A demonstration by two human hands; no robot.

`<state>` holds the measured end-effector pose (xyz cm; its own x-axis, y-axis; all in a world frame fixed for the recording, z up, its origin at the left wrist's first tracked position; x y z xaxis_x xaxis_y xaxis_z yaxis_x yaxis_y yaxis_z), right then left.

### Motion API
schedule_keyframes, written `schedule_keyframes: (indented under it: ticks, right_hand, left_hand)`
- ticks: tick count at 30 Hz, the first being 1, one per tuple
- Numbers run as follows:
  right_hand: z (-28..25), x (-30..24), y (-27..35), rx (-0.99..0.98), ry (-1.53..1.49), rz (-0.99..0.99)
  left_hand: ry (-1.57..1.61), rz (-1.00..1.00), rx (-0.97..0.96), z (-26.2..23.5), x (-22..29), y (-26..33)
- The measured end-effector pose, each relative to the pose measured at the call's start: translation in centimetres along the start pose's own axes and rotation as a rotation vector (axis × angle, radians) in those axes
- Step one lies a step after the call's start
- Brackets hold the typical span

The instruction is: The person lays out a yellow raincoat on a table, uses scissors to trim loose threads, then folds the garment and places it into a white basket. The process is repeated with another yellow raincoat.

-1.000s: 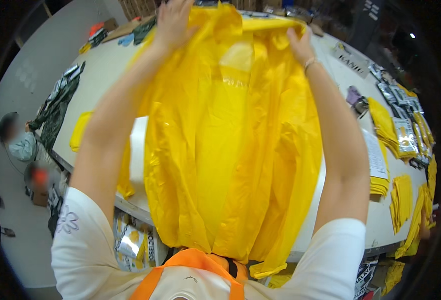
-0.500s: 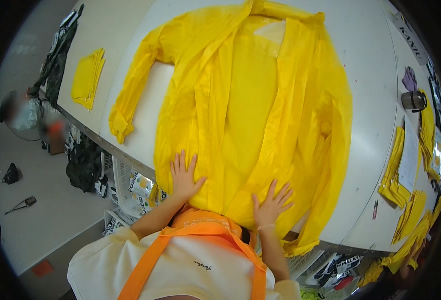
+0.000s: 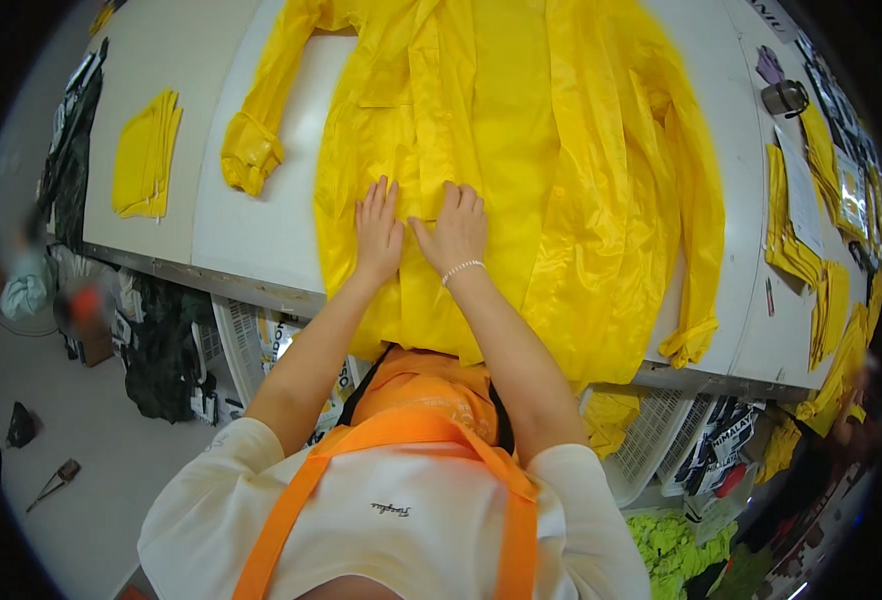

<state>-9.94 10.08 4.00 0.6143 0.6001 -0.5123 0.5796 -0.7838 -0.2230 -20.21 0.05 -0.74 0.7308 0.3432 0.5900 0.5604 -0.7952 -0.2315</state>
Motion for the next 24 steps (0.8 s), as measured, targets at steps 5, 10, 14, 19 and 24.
schedule_keyframes:
  ticks: [5, 10, 14, 19, 24]
  right_hand:
    - [1.0, 1.9, -2.6, -0.337, -0.054, 0.27]
    - [-5.2, 8.0, -2.5, -0.097, -1.638, 0.938]
    - [-5.5, 5.5, 3.4, -0.078, -1.714, 1.215]
    - [-4.9, 5.0, 5.1, -0.234, -1.738, 1.033]
    - [-7.0, 5.2, 7.2, -0.229, -1.162, 0.906]
  left_hand:
    - [0.044, -0.028, 0.033, -1.0, -1.3, 0.5]
    - [0.219, -0.049, 0.205, -2.9, -1.6, 1.1]
    - [0.483, -0.167, -0.113, -6.8, 6.0, 3.7]
    - [1.444, -1.236, -0.898, -2.2, 10.7, 6.8]
    - [1.876, -1.346, -0.287, 1.3, 11.5, 8.0]
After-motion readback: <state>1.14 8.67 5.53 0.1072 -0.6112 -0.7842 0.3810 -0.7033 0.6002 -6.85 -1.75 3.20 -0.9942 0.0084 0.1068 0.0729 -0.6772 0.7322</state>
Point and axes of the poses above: each hand's wrist, its own y-axis away from the middle knuckle, its own z-axis out of the palm, x = y × z, the point moved 1 cm from there along -y, towards the middle knuckle, and after that the axes turned 4 degrees about x, right-handed, at the moved point
